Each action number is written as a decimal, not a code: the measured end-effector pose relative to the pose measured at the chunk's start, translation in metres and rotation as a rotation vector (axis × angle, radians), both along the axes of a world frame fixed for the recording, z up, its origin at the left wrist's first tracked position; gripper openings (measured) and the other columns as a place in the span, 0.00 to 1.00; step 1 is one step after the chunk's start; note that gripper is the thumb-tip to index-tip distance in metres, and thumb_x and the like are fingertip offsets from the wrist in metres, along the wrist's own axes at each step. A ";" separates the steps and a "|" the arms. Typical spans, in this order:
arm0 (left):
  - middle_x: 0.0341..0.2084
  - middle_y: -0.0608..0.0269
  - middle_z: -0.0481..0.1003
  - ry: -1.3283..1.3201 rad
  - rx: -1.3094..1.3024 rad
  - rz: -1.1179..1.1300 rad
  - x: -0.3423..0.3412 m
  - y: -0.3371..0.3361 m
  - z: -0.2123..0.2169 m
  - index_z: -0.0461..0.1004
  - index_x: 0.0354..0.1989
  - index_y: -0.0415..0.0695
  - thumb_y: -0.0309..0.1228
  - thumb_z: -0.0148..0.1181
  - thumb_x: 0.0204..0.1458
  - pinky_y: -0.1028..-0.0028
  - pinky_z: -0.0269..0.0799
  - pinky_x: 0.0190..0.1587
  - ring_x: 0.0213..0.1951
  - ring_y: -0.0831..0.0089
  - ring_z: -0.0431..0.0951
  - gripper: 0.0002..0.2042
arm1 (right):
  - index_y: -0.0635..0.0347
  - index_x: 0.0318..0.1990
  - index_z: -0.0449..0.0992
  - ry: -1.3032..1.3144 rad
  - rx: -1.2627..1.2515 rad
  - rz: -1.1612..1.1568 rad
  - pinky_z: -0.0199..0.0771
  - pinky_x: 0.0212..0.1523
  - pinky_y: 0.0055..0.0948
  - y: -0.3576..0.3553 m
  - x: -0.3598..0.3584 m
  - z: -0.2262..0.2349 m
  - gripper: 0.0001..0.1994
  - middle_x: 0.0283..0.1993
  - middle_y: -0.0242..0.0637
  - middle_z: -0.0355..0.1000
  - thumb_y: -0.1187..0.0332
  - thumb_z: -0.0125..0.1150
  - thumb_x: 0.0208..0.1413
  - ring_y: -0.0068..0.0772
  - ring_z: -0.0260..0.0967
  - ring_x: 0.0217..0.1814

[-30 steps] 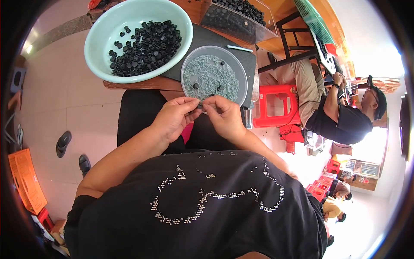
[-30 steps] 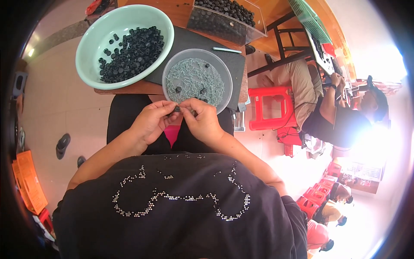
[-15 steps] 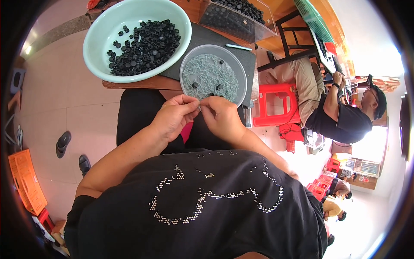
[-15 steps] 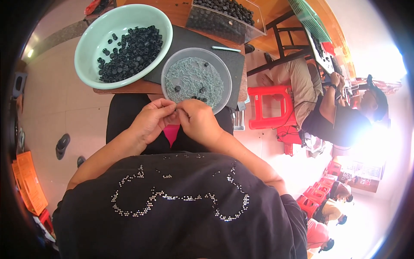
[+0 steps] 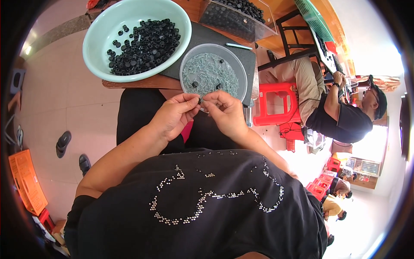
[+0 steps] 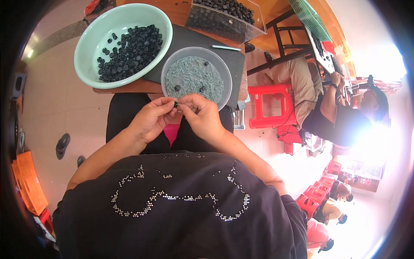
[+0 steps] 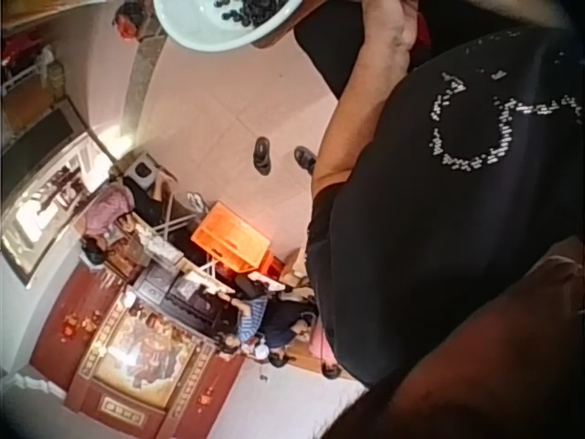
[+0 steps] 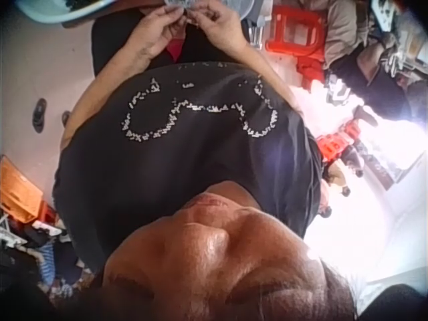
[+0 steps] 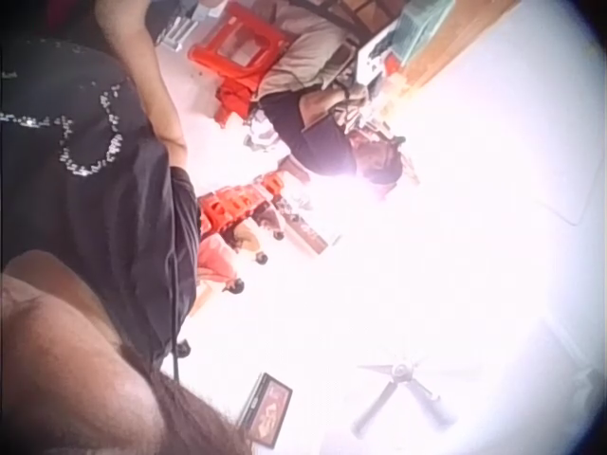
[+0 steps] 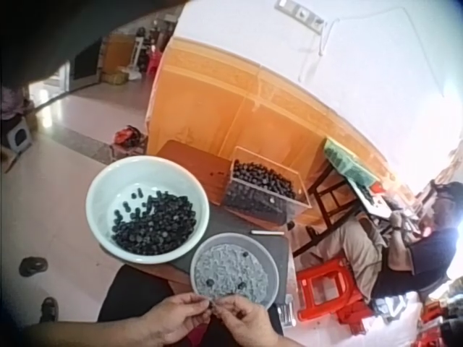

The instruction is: The person inserts metal pins into plastic caps by hand, dumps plastic caps from a basin into a round container, and attaches more pins to plastic caps.

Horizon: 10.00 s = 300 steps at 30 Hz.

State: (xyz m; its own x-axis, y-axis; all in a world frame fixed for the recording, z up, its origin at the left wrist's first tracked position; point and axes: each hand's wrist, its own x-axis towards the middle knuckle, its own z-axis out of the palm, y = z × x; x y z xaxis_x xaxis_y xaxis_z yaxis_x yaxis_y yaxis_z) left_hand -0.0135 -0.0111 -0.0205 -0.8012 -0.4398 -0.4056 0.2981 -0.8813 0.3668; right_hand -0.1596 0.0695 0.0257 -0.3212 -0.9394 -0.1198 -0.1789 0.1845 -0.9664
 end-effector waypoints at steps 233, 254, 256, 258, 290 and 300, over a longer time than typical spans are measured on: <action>0.41 0.58 0.73 -0.341 -0.650 0.014 0.003 0.002 0.031 0.68 0.52 0.36 0.20 0.45 0.54 0.80 0.68 0.38 0.35 0.79 0.72 0.16 | 0.63 0.32 0.75 0.038 -0.085 -0.211 0.65 0.25 0.19 -0.086 -0.091 0.006 0.03 0.27 0.30 0.72 0.74 0.60 0.50 0.19 0.66 0.26; 0.32 0.64 0.74 -0.381 -0.450 0.038 0.002 -0.001 0.011 0.72 0.46 0.37 0.27 0.51 0.56 0.82 0.69 0.35 0.31 0.82 0.72 0.11 | 0.62 0.36 0.76 0.488 -0.005 0.182 0.67 0.32 0.25 -0.030 -0.021 -0.020 0.09 0.32 0.36 0.70 0.75 0.65 0.45 0.28 0.68 0.33; 0.32 0.64 0.74 -0.350 -0.399 0.016 0.001 0.001 0.011 0.72 0.47 0.36 0.28 0.52 0.56 0.82 0.69 0.34 0.30 0.82 0.72 0.12 | 0.62 0.37 0.77 0.398 -0.037 0.197 0.66 0.32 0.22 -0.018 -0.012 -0.020 0.09 0.31 0.33 0.69 0.75 0.65 0.46 0.24 0.67 0.33; 0.32 0.65 0.74 -0.235 -0.309 -0.064 0.003 0.000 0.007 0.71 0.48 0.36 0.29 0.54 0.56 0.82 0.70 0.35 0.31 0.82 0.72 0.14 | 0.61 0.39 0.78 0.297 -0.056 0.200 0.65 0.31 0.21 -0.009 -0.007 -0.021 0.09 0.32 0.30 0.69 0.75 0.64 0.48 0.21 0.66 0.33; 0.33 0.64 0.72 -0.200 -0.077 0.055 0.004 -0.007 0.006 0.70 0.46 0.34 0.24 0.54 0.54 0.82 0.68 0.41 0.35 0.80 0.71 0.12 | 0.61 0.32 0.69 0.167 0.075 -0.064 0.64 0.24 0.19 -0.062 -0.089 -0.044 0.03 0.26 0.32 0.72 0.73 0.53 0.57 0.20 0.65 0.23; 0.28 0.66 0.72 -0.158 -0.102 -0.027 0.005 -0.003 0.004 0.70 0.45 0.34 0.24 0.53 0.54 0.82 0.68 0.38 0.31 0.81 0.72 0.11 | 0.64 0.37 0.75 -0.039 0.170 -0.148 0.63 0.24 0.16 -0.018 -0.106 -0.040 0.05 0.25 0.27 0.71 0.77 0.58 0.52 0.16 0.65 0.24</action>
State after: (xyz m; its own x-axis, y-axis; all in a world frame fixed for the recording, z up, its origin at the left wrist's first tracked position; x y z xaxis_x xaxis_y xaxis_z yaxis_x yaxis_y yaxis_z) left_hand -0.0086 -0.0144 -0.0164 -0.7434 -0.4645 -0.4813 0.2066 -0.8439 0.4952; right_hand -0.2657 0.0510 -0.0140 -0.4457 -0.8476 -0.2880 -0.1006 0.3671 -0.9247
